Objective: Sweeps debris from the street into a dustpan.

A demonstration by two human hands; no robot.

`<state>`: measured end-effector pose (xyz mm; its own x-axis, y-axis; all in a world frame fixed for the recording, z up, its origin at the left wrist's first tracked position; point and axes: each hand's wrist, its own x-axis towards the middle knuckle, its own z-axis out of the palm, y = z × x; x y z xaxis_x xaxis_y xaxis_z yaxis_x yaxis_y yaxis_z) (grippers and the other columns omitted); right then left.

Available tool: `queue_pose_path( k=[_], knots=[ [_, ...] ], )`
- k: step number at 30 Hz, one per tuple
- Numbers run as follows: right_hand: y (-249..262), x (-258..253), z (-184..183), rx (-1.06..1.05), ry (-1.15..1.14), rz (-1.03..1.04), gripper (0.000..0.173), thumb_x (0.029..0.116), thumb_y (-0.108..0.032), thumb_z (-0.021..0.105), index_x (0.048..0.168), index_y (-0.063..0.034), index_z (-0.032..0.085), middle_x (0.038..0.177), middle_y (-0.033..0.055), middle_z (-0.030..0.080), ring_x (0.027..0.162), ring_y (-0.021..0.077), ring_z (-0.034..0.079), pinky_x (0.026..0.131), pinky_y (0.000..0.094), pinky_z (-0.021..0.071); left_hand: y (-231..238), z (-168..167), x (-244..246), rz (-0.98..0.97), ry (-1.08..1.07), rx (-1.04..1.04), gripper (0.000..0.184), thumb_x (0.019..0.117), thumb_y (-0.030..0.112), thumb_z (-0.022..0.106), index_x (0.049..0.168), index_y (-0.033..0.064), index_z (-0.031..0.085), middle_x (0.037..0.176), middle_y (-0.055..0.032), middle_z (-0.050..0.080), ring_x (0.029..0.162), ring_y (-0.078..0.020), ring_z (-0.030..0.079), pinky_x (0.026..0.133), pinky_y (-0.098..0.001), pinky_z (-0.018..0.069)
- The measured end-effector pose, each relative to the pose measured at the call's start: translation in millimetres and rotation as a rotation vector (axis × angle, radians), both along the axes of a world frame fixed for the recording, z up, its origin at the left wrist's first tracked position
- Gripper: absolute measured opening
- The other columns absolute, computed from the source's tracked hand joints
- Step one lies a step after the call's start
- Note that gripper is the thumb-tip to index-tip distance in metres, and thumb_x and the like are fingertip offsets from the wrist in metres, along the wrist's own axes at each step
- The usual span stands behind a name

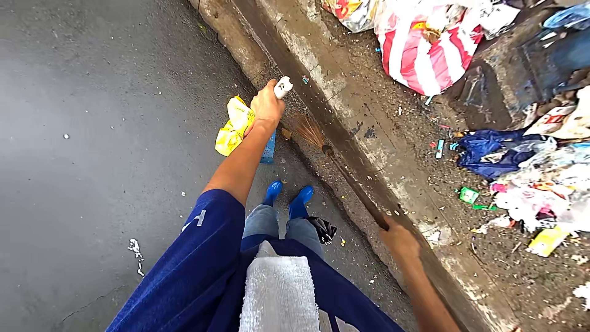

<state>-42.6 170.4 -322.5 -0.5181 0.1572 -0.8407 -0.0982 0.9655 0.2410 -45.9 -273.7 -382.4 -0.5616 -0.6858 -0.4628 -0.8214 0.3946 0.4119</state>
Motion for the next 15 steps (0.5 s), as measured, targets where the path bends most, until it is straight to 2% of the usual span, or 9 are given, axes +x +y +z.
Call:
queue_pose_path(
  k=[3, 5, 7, 8, 10, 12, 13, 15],
  knots=[
    [-22.7, 14.1, -47.1, 0.041, -0.081, 0.033, 0.056, 0.1016, -0.021, 0.056, 0.157, -0.0231, 0.045, 0.136, 0.0236, 0.064, 0.126, 0.046, 0.061, 0.098, 0.0677, 0.0479, 8.0, 1.4, -8.9, -0.03, 0.0, 0.019, 0.047, 0.0936, 0.017, 0.062, 0.14, 0.0143, 0.059, 0.126, -0.0183, 0.069, 0.118, -0.0401, 0.065, 0.095, -0.0645, 0.049],
    [-19.2, 26.5, -54.0, -0.006, -0.178, 0.047, 0.061, 0.1028, -0.022, 0.056, 0.161, -0.0254, 0.039, 0.141, 0.0219, 0.062, 0.129, 0.0445, 0.06, 0.102, 0.0665, 0.0462, 11.1, 1.8, -17.8, -0.068, -0.005, 0.017, 0.047, 0.0931, 0.015, 0.062, 0.14, 0.0143, 0.059, 0.125, -0.0182, 0.07, 0.118, -0.0397, 0.066, 0.095, -0.064, 0.0492],
    [1.5, 25.7, -44.6, -0.105, -0.202, -0.011, 0.062, 0.1037, -0.023, 0.058, 0.162, -0.0262, 0.038, 0.141, 0.0223, 0.062, 0.127, 0.044, 0.061, 0.103, 0.0661, 0.0457, 23.2, -1.1, -25.5, -0.103, -0.017, 0.026, 0.047, 0.0933, 0.016, 0.062, 0.14, 0.0146, 0.059, 0.125, -0.0176, 0.07, 0.118, -0.0391, 0.066, 0.094, -0.0635, 0.0495],
    [12.4, 21.1, -35.7, -0.157, -0.21, -0.075, 0.061, 0.1038, -0.022, 0.06, 0.161, -0.0263, 0.04, 0.14, 0.0227, 0.062, 0.121, 0.0432, 0.064, 0.099, 0.065, 0.048, 24.7, -1.6, -32.3, -0.113, -0.016, 0.021, 0.046, 0.0938, 0.017, 0.061, 0.139, 0.0146, 0.059, 0.125, -0.0176, 0.07, 0.118, -0.039, 0.066, 0.094, -0.0632, 0.0497],
    [35.5, 9.5, -11.4, -0.228, -0.241, -0.211, 0.058, 0.1041, -0.022, 0.063, 0.159, -0.0262, 0.043, 0.131, 0.0238, 0.064, 0.092, 0.0359, 0.065, 0.078, 0.0562, 0.0512, 30.9, -4.4, -34.6, -0.125, -0.024, 0.007, 0.044, 0.0935, 0.016, 0.061, 0.137, 0.0153, 0.06, 0.123, -0.0171, 0.071, 0.116, -0.0387, 0.067, 0.092, -0.0627, 0.0505],
    [49.7, -4.7, 15.4, -0.211, -0.253, -0.25, 0.058, 0.1045, -0.024, 0.064, 0.159, -0.0287, 0.043, 0.127, 0.0223, 0.064, 0.081, 0.0305, 0.062, 0.07, 0.0503, 0.0503, 29.8, -5.1, -40.0, -0.127, -0.017, -0.002, 0.044, 0.0936, 0.017, 0.061, 0.138, 0.0151, 0.06, 0.123, -0.0175, 0.071, 0.116, -0.0392, 0.067, 0.093, -0.0633, 0.0498],
    [55.9, -7.6, 25.6, -0.196, -0.236, -0.236, 0.058, 0.1045, -0.024, 0.064, 0.158, -0.0296, 0.044, 0.126, 0.0217, 0.065, 0.082, 0.031, 0.063, 0.071, 0.0512, 0.0503, 30.5, -4.9, -40.3, -0.126, -0.02, 0.003, 0.046, 0.0929, 0.017, 0.061, 0.139, 0.015, 0.059, 0.123, -0.0179, 0.07, 0.117, -0.0393, 0.066, 0.093, -0.0637, 0.0493],
    [61.0, -7.9, 37.1, -0.155, -0.163, -0.17, 0.056, 0.1043, -0.026, 0.065, 0.157, -0.0316, 0.046, 0.13, 0.0226, 0.066, 0.097, 0.0397, 0.068, 0.082, 0.062, 0.051, 29.2, -5.2, -41.6, -0.121, -0.024, 0.008, 0.049, 0.0919, 0.016, 0.062, 0.14, 0.015, 0.058, 0.125, -0.0183, 0.07, 0.118, -0.0395, 0.066, 0.094, -0.064, 0.0487]
  ],
)
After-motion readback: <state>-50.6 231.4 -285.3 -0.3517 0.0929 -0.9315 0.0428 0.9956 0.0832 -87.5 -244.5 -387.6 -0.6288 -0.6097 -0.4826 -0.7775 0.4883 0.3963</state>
